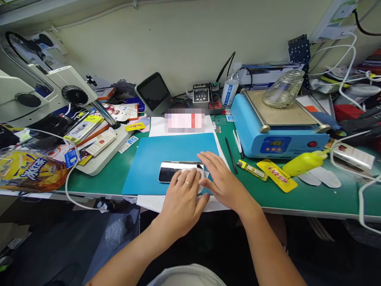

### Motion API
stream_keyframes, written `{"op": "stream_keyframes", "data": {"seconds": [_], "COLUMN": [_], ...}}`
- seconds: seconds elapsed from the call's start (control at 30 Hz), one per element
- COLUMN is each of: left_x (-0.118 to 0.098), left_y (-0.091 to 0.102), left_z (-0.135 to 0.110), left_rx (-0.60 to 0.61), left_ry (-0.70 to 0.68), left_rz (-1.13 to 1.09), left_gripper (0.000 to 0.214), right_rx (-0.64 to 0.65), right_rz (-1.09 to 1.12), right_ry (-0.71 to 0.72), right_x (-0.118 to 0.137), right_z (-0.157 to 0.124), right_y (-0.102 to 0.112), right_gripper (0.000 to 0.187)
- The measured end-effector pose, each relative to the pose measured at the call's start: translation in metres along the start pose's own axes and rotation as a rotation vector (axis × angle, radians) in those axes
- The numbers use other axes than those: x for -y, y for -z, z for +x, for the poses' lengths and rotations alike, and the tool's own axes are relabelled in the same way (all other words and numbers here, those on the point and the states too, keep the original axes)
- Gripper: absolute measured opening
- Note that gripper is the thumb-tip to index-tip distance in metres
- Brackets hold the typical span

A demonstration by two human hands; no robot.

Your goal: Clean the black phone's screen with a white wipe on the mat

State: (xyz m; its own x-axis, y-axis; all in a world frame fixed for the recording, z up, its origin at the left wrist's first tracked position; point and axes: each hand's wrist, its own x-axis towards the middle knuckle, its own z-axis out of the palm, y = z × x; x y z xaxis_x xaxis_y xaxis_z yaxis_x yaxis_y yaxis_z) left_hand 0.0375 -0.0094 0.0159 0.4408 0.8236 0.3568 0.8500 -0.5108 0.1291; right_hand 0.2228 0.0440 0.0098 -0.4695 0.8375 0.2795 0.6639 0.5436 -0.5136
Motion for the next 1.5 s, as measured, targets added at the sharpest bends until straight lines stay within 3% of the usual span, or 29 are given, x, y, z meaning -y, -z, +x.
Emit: {"op": "stream_keyframes", "data": {"seconds": [0.17,0.4,0.93,1.5], "left_x": [0.001,0.002,0.008,-0.005], "left_y": [0.003,-0.005,-0.003,-0.004], "left_z": [-0.002,0.011,0.021,0.024], "left_rx": [0.009,0.014,0.018,0.012], "left_ry": [0.002,0.011,0.04,0.036], "left_rz": [-0.001,0.052,0.088,0.08], "left_gripper": [0.038,0.047,0.041,0.033], "right_rx": [0.019,0.016,-0.004,0.003], "right_rz": [0.006,0.023,-0.011,0.01], "right_ry": [0.007,-0.007,0.018,0.018], "right_x": [0.0,0.0,-0.001,0.0], "right_z": [0.0,0.001,0.001,0.001], "right_y": [-0.001,0.0,-0.001,-0.001], "right_gripper": [0.089,0.091,0.087,0.089]}}
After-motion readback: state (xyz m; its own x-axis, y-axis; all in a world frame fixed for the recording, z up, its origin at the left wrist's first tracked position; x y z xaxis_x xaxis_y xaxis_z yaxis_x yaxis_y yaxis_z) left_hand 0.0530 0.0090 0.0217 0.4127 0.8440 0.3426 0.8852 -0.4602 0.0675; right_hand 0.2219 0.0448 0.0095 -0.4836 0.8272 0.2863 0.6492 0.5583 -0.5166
